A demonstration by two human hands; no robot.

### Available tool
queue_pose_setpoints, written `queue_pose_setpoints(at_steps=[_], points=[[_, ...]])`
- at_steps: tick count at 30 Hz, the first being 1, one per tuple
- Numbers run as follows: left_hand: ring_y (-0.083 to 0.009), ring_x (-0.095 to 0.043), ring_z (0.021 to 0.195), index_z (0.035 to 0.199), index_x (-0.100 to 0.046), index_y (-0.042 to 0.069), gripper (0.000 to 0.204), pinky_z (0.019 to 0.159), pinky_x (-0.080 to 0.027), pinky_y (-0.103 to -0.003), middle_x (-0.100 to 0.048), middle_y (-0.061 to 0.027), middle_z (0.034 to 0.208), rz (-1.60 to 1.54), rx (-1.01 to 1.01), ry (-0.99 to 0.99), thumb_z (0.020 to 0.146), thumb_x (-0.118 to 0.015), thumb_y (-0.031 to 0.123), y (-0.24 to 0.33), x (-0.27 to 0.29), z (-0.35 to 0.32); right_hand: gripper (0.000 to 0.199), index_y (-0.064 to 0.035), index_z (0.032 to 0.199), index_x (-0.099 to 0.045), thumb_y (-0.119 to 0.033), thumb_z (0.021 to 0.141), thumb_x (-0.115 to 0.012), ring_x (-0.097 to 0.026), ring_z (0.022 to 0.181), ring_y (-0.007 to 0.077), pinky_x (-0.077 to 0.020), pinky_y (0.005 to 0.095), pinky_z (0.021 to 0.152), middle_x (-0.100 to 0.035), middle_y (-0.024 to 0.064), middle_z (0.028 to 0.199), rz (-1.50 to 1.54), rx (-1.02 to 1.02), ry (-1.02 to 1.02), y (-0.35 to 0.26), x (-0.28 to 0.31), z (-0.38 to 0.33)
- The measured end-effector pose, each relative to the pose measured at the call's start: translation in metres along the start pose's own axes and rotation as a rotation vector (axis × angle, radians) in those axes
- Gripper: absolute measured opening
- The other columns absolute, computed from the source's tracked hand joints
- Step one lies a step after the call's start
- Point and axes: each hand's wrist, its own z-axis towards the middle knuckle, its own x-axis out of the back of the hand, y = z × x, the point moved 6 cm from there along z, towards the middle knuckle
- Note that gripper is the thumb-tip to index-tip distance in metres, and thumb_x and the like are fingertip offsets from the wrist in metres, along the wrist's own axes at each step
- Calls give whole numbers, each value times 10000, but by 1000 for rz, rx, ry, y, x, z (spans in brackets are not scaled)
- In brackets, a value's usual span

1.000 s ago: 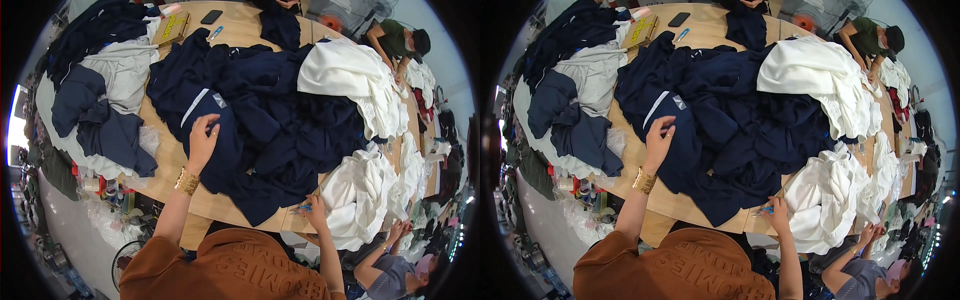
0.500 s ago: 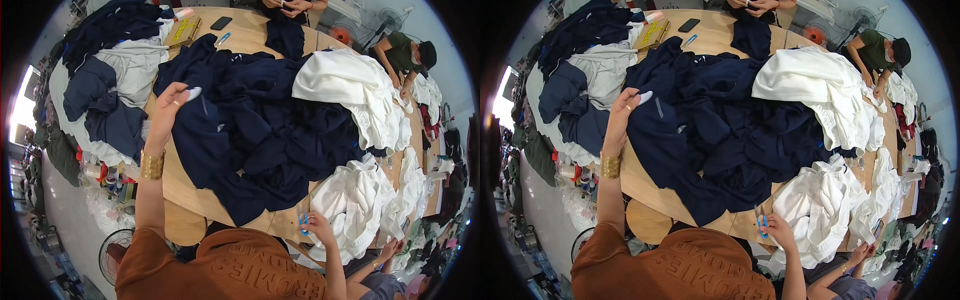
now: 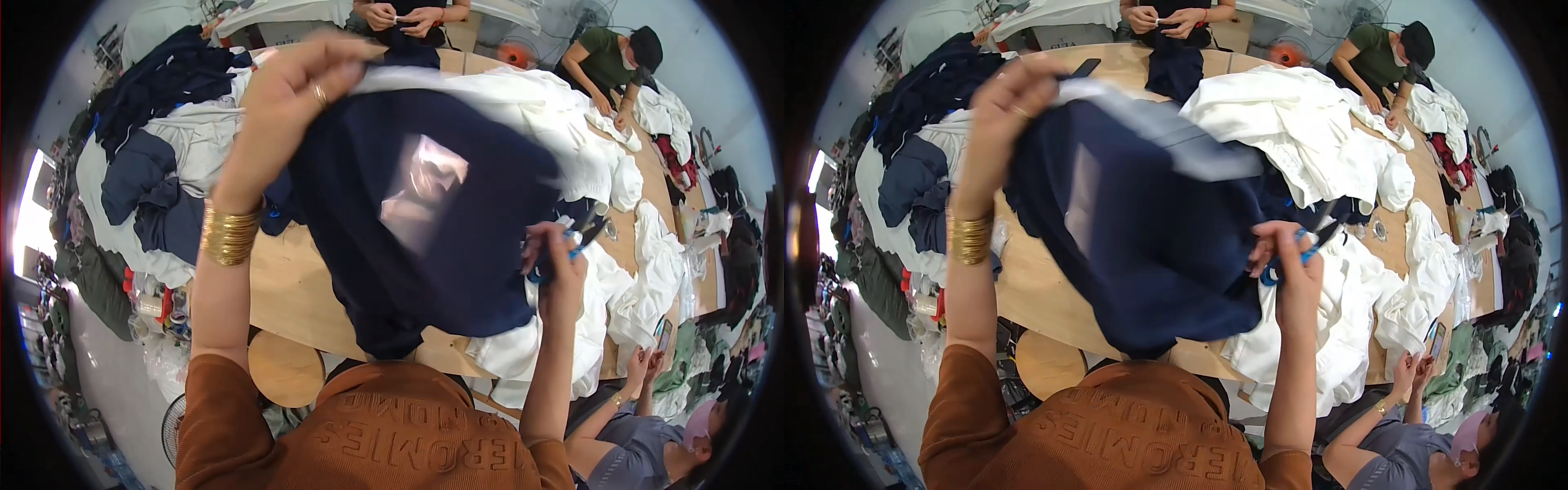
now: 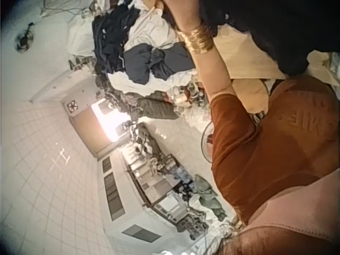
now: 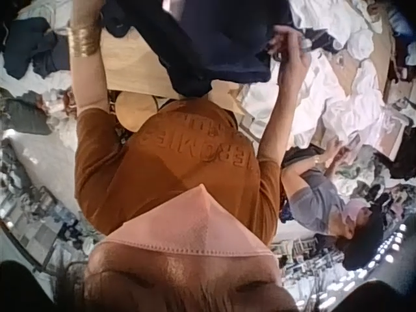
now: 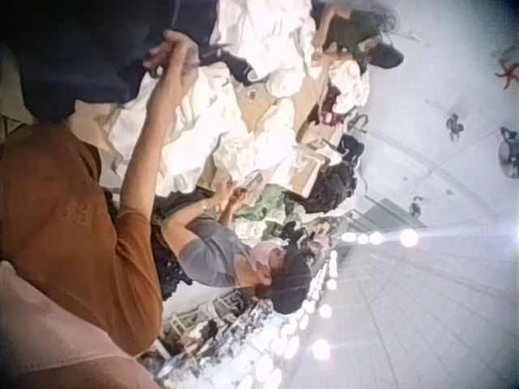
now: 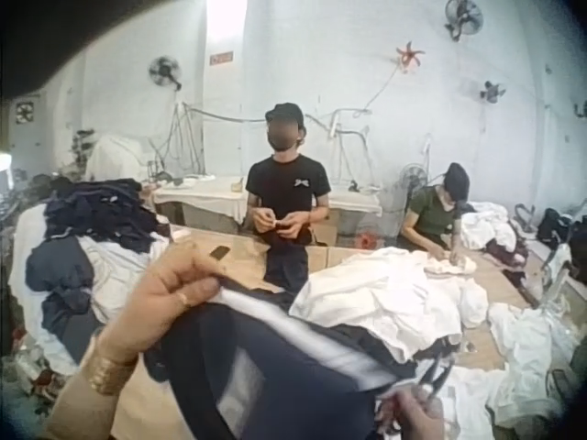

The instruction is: The recorder is using thread snips to remove loose threads and loose fibers from blue and white garments at a factory sorting table.

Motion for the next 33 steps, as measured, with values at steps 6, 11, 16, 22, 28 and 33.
queue_pose_setpoints(at_steps=[6,11,16,22,28,33], points=[[-311,-460,1064,1108,-511,76,391,865,-408,-382,-494,-109,1132,751,223,-221,730,-612,85,-171,-37,-127,154,-67,935,-628,-141,860,-516,-555,591,225,-418,295,558,-578,142,669,-903,82,1,134,45,-18],[-202,-539,946,1139,-527,90,361,830,-418,-295,-554,-75,1054,311,476,-50,788,-607,124,-167,-50,-185,127,-59,909,-645,-94,821,-560,-564,609,184,-427,269,588,-597,116,712,-778,-133,47,138,41,-32],[-231,-524,966,1095,-550,79,350,799,-415,-317,-554,-82,1024,127,649,202,758,-635,119,-165,-48,-200,126,-39,903,-642,-65,790,-593,-568,650,149,-432,251,607,-621,78,754,-674,-160,-59,128,-17,-21],[-274,-489,950,1001,-565,82,307,822,-372,-352,-544,-63,969,576,325,-72,732,-668,185,-161,-71,-182,124,-36,890,-643,-74,779,-605,-610,739,202,-455,262,670,-633,101,839,-588,-43,-192,125,-73,-1],[-255,-574,713,926,-583,34,180,677,-431,-284,-586,-142,790,119,524,-239,766,-637,98,-146,-83,-187,318,-79,1030,-603,-148,730,-680,-597,898,261,-469,301,787,-568,95,1018,-588,166,-361,107,-122,3],[-15,-465,643,906,-595,-20,235,564,-392,-184,-544,65,715,-303,670,-381,764,-698,135,-125,-67,-168,222,-9,796,-607,-206,746,-697,-499,680,107,-396,232,637,-560,14,681,-437,-106,-525,97,-108,18]])
